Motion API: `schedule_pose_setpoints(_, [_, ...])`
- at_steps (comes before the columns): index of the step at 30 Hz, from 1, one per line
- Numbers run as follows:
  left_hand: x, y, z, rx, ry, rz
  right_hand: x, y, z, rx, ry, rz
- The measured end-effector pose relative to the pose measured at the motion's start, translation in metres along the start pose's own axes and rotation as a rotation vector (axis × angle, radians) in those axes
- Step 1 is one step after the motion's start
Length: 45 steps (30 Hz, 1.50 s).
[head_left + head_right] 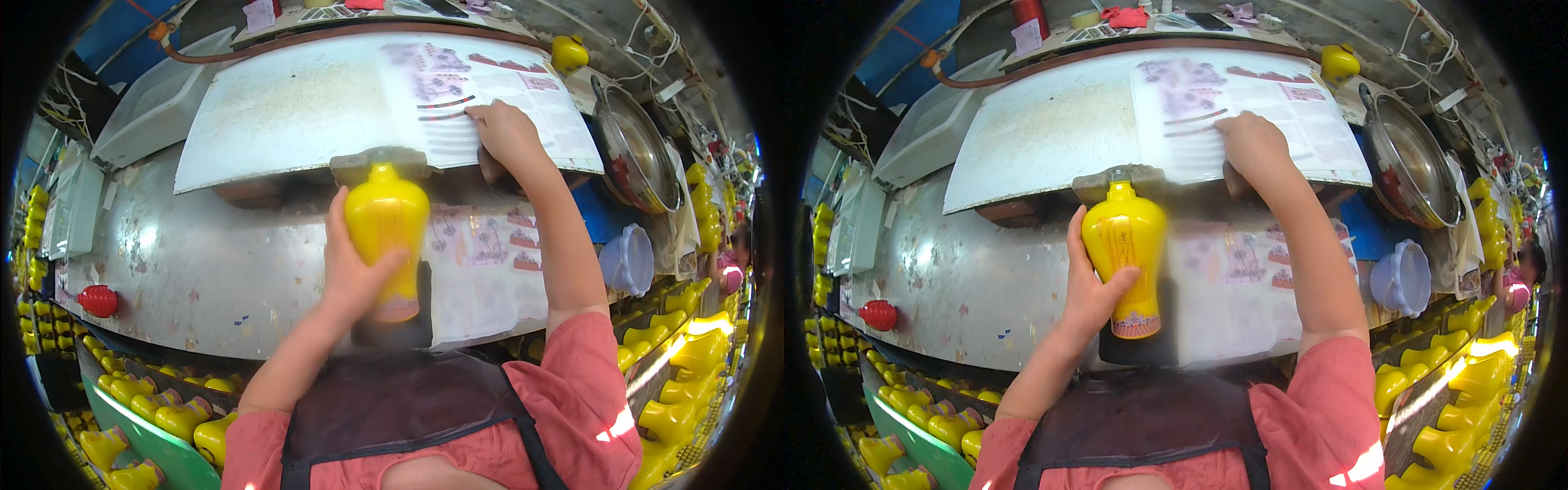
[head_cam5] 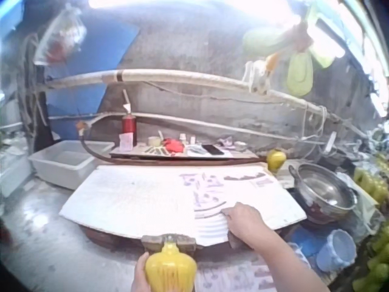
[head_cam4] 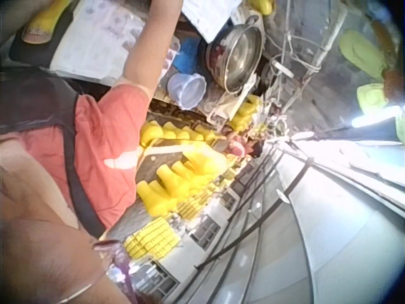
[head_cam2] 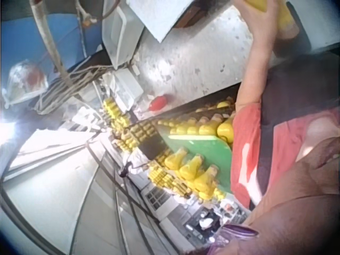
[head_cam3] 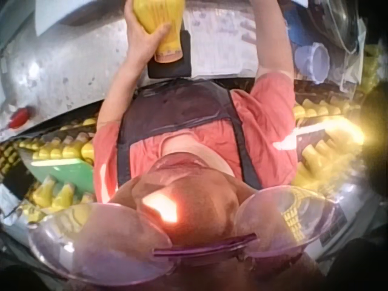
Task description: The person applies a decorative label to a yellow ceramic bottle, smoothing it with a cloth, then removes the cap and places the bottle on a tray. The person repeats the process with a second bottle.
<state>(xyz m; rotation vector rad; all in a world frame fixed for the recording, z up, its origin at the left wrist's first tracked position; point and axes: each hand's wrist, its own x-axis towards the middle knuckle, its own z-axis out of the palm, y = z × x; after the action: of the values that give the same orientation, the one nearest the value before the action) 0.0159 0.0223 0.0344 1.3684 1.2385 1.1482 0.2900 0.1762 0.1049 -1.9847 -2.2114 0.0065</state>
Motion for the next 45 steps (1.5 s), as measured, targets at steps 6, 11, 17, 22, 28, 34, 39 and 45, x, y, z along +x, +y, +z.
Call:
schedule_pose_setpoints(6, [-0.001, 0.001, 0.000, -0.085, -0.011, -0.035, -0.075, -0.024, -0.012, 0.029, 0.015, -0.046])
schedule_pose_setpoints(11, [-0.002, 0.008, 0.001, -0.120, -0.017, -0.079, -0.105, -0.016, 0.008, 0.441, 0.294, 0.028])
schedule_pose_setpoints(17, [0.001, 0.013, 0.002, -0.142, -0.017, -0.039, -0.113, -0.030, 0.052, 1.621, -0.022, 0.635])
schedule_pose_setpoints(22, [0.001, 0.014, 0.005, -0.321, -0.012, -0.049, -0.094, -0.027, 0.066, 1.755, 0.080, 0.700])
schedule_pose_setpoints(28, [0.004, 0.011, 0.002, -0.305, -0.043, -0.059, -0.098, -0.019, 0.058, 1.725, 0.189, 0.682])
schedule_pose_setpoints(34, [0.005, 0.008, 0.000, -0.234, -0.009, -0.016, -0.103, -0.025, 0.031, 1.616, 0.284, 0.518])
schedule_pose_setpoints(39, [0.015, 0.037, -0.013, 0.361, 0.182, 0.539, -0.110, -0.039, -0.031, 1.160, 0.037, 0.260])
schedule_pose_setpoints(45, [0.044, 0.089, -0.015, 0.099, -0.231, 0.495, -0.109, -0.078, -0.090, 1.136, -0.224, -0.141])
